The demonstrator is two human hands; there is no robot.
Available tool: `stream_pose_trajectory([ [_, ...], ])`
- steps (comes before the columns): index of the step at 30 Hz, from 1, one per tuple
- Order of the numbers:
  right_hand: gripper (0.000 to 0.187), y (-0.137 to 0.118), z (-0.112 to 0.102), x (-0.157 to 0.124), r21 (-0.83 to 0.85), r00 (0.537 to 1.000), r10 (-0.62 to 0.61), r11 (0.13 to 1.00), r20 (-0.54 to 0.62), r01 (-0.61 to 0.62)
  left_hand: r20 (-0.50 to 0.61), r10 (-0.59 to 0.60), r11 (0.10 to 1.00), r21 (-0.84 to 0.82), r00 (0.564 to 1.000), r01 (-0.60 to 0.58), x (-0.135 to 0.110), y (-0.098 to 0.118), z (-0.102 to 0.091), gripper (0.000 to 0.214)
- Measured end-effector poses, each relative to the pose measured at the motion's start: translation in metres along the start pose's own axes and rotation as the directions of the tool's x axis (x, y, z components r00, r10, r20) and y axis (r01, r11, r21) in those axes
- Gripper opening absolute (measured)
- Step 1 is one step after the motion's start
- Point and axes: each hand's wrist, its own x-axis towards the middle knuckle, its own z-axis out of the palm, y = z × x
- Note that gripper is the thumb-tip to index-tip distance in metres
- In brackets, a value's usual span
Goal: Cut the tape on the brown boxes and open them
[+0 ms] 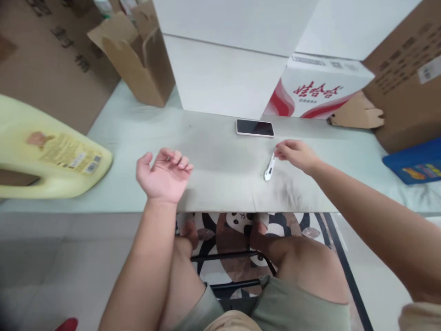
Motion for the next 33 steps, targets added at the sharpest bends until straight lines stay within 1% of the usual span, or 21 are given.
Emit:
stream_pose_trajectory([
  [2,0.011,-0.028,0.046,0.007,-0.113,0.984,-0.147,0.981,0.098,0.157,0.001,0.004,1.0,-0.028,1.0,-0.004,-0.002,0.006,-0.004,0.048],
  [3,0.007,-0.042,0.07,0.009,-0.167,0.958,-0.243,0.949,0.154,0.268,-0.003,0.011,0.999,-0.043,1.0,-0.012,-0.002,0.009,-0.005,0.049],
  [5,0.003,-0.072,0.118,0.009,-0.199,0.861,-0.441,0.847,0.255,0.493,-0.011,0.022,0.997,-0.073,1.0,-0.023,-0.001,0.018,-0.009,0.049],
  [6,0.01,-0.088,0.142,0.006,-0.178,0.803,-0.52,0.795,0.292,0.58,-0.012,0.024,0.996,-0.089,1.0,-0.025,0.0,0.022,-0.011,0.049],
  [8,0.027,-0.12,0.187,-0.006,-0.123,0.692,-0.628,0.703,0.357,0.701,-0.016,0.023,0.993,-0.118,1.0,-0.025,0.002,0.03,-0.016,0.049],
  [11,0.062,-0.163,0.247,-0.028,-0.107,0.542,-0.708,0.56,0.453,0.821,-0.044,0.045,0.985,-0.163,0.998,-0.051,0.006,0.04,-0.023,0.051],
  [13,0.07,-0.186,0.28,-0.035,-0.156,0.467,-0.732,0.454,0.496,0.877,-0.071,0.065,0.979,-0.186,0.995,-0.077,0.007,0.045,-0.027,0.052],
  [14,0.07,-0.194,0.293,-0.034,-0.196,0.451,-0.734,0.411,0.508,0.89,-0.079,0.069,0.978,-0.191,0.994,-0.084,0.008,0.047,-0.028,0.052],
  [15,0.067,-0.2,0.305,-0.031,-0.24,0.448,-0.737,0.378,0.507,0.894,-0.084,0.07,0.978,-0.188,0.994,-0.085,0.008,0.048,-0.029,0.051],
  [18,0.053,-0.206,0.323,-0.012,-0.336,0.478,-0.763,0.354,0.435,0.873,-0.099,0.084,0.983,-0.155,0.992,-0.099,0.008,0.048,-0.03,0.047],
  [20,0.042,-0.2,0.318,-0.003,-0.339,0.494,-0.785,0.38,0.374,0.861,-0.142,0.14,0.98,-0.121,0.98,-0.158,0.009,0.046,-0.031,0.045],
  [21,0.037,-0.194,0.311,-0.002,-0.328,0.501,-0.79,0.397,0.353,0.857,-0.197,0.193,0.972,-0.095,0.961,-0.214,0.009,0.045,-0.031,0.043],
  [22,0.033,-0.187,0.299,-0.004,-0.314,0.51,-0.793,0.417,0.334,0.853,-0.278,0.261,0.957,-0.053,0.924,-0.286,0.011,0.043,-0.032,0.04],
  [24,0.027,-0.168,0.266,-0.016,-0.272,0.525,-0.8,0.458,0.289,0.846,-0.452,0.401,0.907,0.071,0.797,-0.415,0.014,0.042,-0.035,0.03],
  [25,0.026,-0.156,0.245,-0.027,-0.241,0.529,-0.808,0.476,0.26,0.846,-0.518,0.442,0.886,0.126,0.732,-0.446,0.015,0.042,-0.037,0.025],
  [26,0.026,-0.141,0.222,-0.039,-0.202,0.531,-0.817,0.494,0.224,0.845,-0.565,0.46,0.876,0.163,0.685,-0.454,0.017,0.042,-0.039,0.02],
  [27,0.027,-0.125,0.198,-0.052,-0.156,0.533,-0.828,0.511,0.173,0.845,-0.592,0.462,0.875,0.185,0.66,-0.447,0.019,0.042,-0.041,0.016],
  [28,0.03,-0.106,0.175,-0.066,-0.109,0.534,-0.838,0.524,0.11,0.845,-0.6,0.457,0.879,0.196,0.656,-0.434,0.02,0.041,-0.043,0.014],
  [30,0.035,-0.067,0.132,-0.094,-0.038,0.543,-0.837,0.546,-0.063,0.837,-0.556,0.475,0.876,0.226,0.682,-0.425,0.024,0.039,-0.043,0.014],
  [31,0.037,-0.048,0.115,-0.107,-0.017,0.548,-0.821,0.557,-0.157,0.83,-0.492,0.504,0.863,0.252,0.71,-0.438,0.025,0.036,-0.042,0.016],
  [33,0.038,-0.014,0.092,-0.127,0.018,0.593,-0.756,0.613,-0.277,0.79,-0.287,0.543,0.835,0.284,0.789,-0.472,0.027,0.026,-0.036,0.026],
])
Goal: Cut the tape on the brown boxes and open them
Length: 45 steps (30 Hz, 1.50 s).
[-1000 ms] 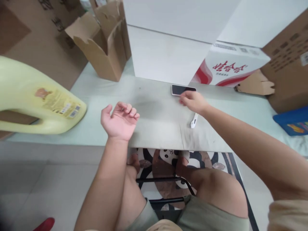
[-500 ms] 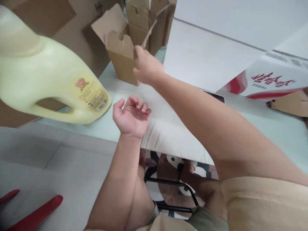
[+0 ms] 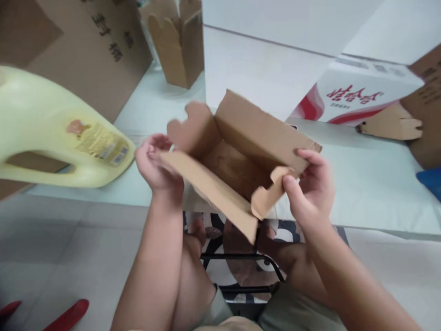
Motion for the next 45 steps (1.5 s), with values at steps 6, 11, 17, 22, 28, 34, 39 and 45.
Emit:
stream_pose_trajectory([
  [6,0.063,0.03,-0.026,-0.031,0.218,0.98,0.191,0.96,-0.063,-0.173,0.436,-0.132,0.989,0.117,0.89,0.089,-0.034,-0.027,0.028,0.061],
  [11,0.06,0.057,-0.035,-0.034,0.352,0.949,0.315,0.892,-0.033,-0.284,0.603,-0.014,0.968,0.209,0.798,-0.141,-0.045,-0.04,0.039,0.088],
  [17,0.024,0.06,-0.041,-0.036,0.372,0.952,0.305,0.88,0.03,-0.294,0.658,0.154,0.914,0.189,0.737,-0.359,-0.042,-0.056,0.035,0.076],
  [22,0.035,0.063,-0.048,-0.031,0.397,0.969,0.244,0.885,0.045,-0.242,0.624,0.104,0.891,0.287,0.774,-0.351,-0.042,-0.069,0.032,0.05],
  [28,0.028,0.065,-0.054,-0.035,0.434,0.973,0.218,0.872,0.075,-0.229,0.698,0.143,0.84,0.289,0.702,-0.459,-0.035,-0.063,0.029,0.049],
  [34,0.025,0.061,-0.05,-0.036,0.408,0.974,0.219,0.886,0.05,-0.22,0.74,0.168,0.81,0.272,0.651,-0.519,-0.035,-0.058,0.024,0.04],
  [39,0.032,0.059,-0.044,-0.033,0.432,0.979,0.203,0.882,0.019,-0.191,0.715,0.134,0.867,0.25,0.686,-0.431,-0.04,-0.062,0.02,0.046],
  [45,0.031,0.057,-0.046,-0.034,0.356,0.968,0.249,0.902,0.031,-0.243,0.707,0.158,0.845,0.265,0.689,-0.465,-0.043,-0.058,0.023,0.038],
])
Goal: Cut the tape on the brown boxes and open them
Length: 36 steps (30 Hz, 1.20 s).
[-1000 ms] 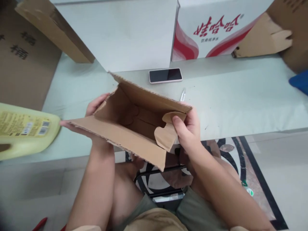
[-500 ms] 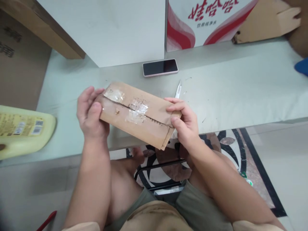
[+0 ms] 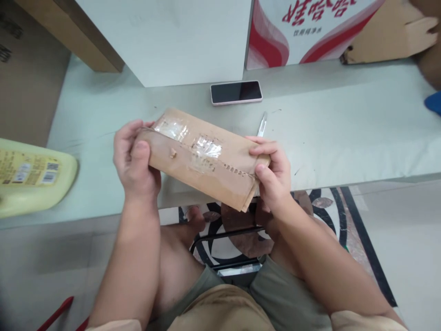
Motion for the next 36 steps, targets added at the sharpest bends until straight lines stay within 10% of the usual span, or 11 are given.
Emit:
stream_pose_trajectory([
  [17,0.041,0.002,-0.001,0.003,0.113,0.999,0.006,0.994,0.052,-0.011,0.111,-0.02,0.994,0.106,0.994,0.009,0.009,0.016,-0.008,0.018],
  [29,0.052,0.031,-0.006,-0.001,0.064,0.985,0.165,0.985,-0.052,-0.162,-0.225,-0.143,0.985,-0.126,0.964,0.117,0.025,-0.002,-0.02,0.022],
  [32,0.053,0.031,-0.004,-0.001,0.003,0.968,0.219,0.975,0.12,-0.221,-0.351,-0.291,0.953,-0.191,0.89,0.236,0.03,-0.011,-0.034,0.02],
  [36,0.053,0.014,-0.002,-0.002,-0.044,0.905,0.044,0.999,0.424,-0.028,-0.234,-0.484,0.865,-0.275,0.843,0.42,0.027,-0.015,-0.042,0.017],
])
